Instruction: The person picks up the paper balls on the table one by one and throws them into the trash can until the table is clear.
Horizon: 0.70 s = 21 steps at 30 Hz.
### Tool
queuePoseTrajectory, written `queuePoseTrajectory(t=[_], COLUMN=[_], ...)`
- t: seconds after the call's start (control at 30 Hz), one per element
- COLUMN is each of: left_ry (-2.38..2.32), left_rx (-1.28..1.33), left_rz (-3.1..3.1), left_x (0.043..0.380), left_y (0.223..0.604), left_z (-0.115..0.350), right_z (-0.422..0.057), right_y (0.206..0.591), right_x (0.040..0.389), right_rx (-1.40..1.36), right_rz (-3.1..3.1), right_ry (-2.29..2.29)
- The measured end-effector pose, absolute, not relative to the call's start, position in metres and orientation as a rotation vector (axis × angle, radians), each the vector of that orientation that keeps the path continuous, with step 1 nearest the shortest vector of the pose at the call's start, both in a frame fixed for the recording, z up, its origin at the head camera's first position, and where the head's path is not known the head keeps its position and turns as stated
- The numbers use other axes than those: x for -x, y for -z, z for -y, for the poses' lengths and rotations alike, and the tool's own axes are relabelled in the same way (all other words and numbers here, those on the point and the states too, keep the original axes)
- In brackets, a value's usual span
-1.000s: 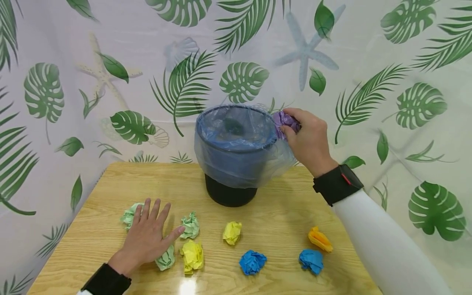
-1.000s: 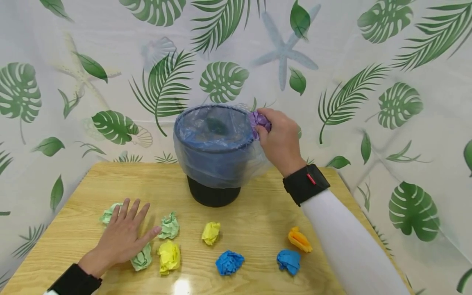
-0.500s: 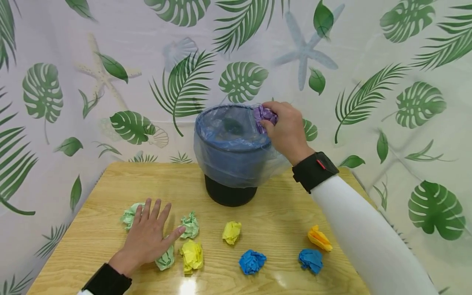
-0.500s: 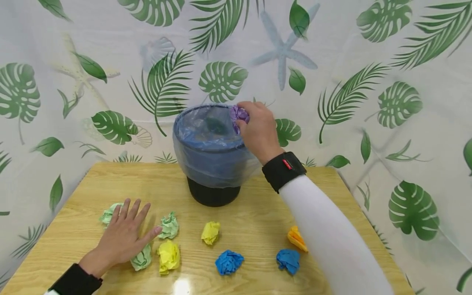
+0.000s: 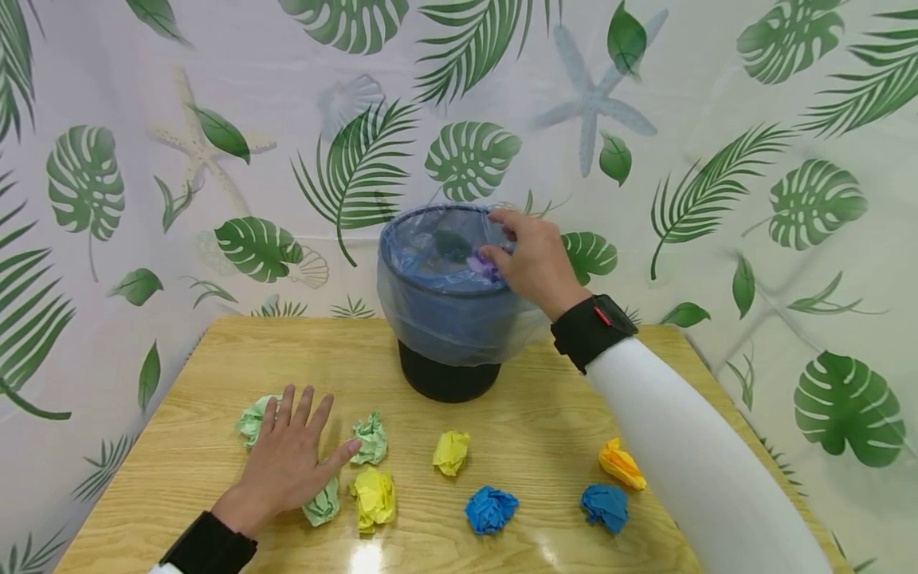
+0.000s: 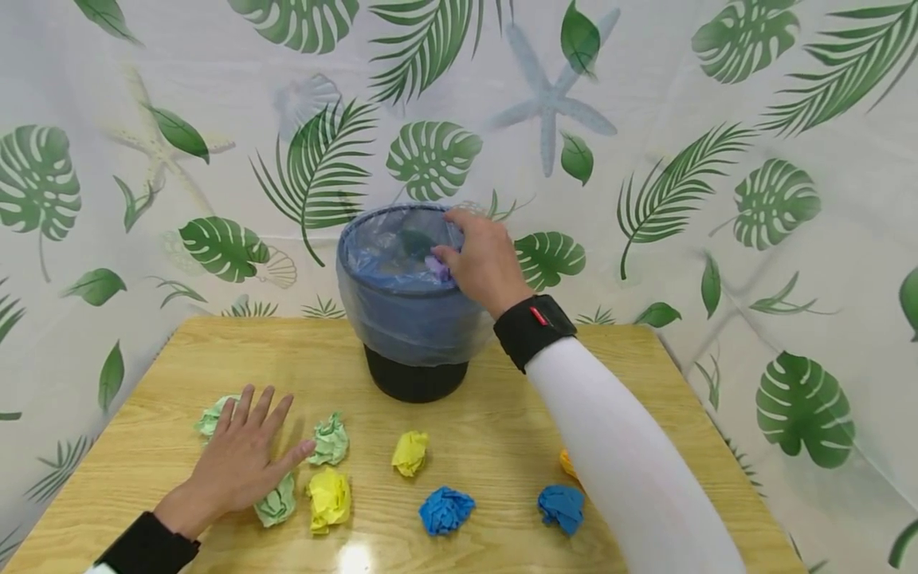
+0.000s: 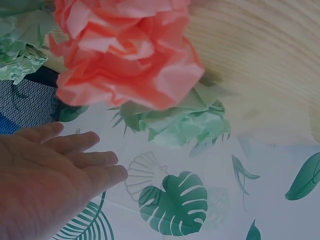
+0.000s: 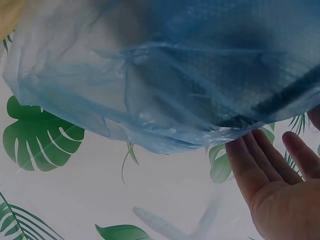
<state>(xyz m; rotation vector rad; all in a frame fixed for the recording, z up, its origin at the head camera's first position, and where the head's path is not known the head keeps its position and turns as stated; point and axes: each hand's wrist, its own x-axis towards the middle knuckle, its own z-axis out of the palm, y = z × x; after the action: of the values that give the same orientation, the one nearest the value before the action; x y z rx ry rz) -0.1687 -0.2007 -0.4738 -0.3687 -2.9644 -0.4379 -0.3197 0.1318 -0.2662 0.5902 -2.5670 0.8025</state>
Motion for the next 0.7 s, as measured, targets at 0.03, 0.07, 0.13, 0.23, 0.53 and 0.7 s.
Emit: queuePoseTrajectory(t=[0.03, 0.07, 0.13, 0.23, 0.53, 0.7], left_ry=[0.438, 0.439, 0.433, 0.427, 0.435, 0.443], left_rx=[0.370, 0.371, 0.371, 0.371, 0.385, 0.391], left_rz=[2.960, 2.956, 2.958, 2.964, 2.963, 2.960], left_x=[0.169, 0.169, 0.168, 0.168, 0.169, 0.169], left_y=[0.474, 0.473, 0.473, 0.473, 0.472, 0.473], left_z=[0.201, 0.201, 0.201, 0.200, 0.198, 0.197], right_z=[-0.133, -0.134, -0.137, -0.143, -0.181, -0.202], right_y=[0.267, 0.268, 0.270, 0.272, 0.288, 0.308], right_x=[0.320, 0.318, 0.317, 0.313, 0.293, 0.278], right_rx=[-0.593, -0.592, -0.588, -0.572, -0.574, -0.583], right_rz=[2.566, 2.563, 2.549, 2.541, 2.578, 2.571], right_ry=[-0.804, -0.806, -0.804, -0.802, -0.682, -0.611])
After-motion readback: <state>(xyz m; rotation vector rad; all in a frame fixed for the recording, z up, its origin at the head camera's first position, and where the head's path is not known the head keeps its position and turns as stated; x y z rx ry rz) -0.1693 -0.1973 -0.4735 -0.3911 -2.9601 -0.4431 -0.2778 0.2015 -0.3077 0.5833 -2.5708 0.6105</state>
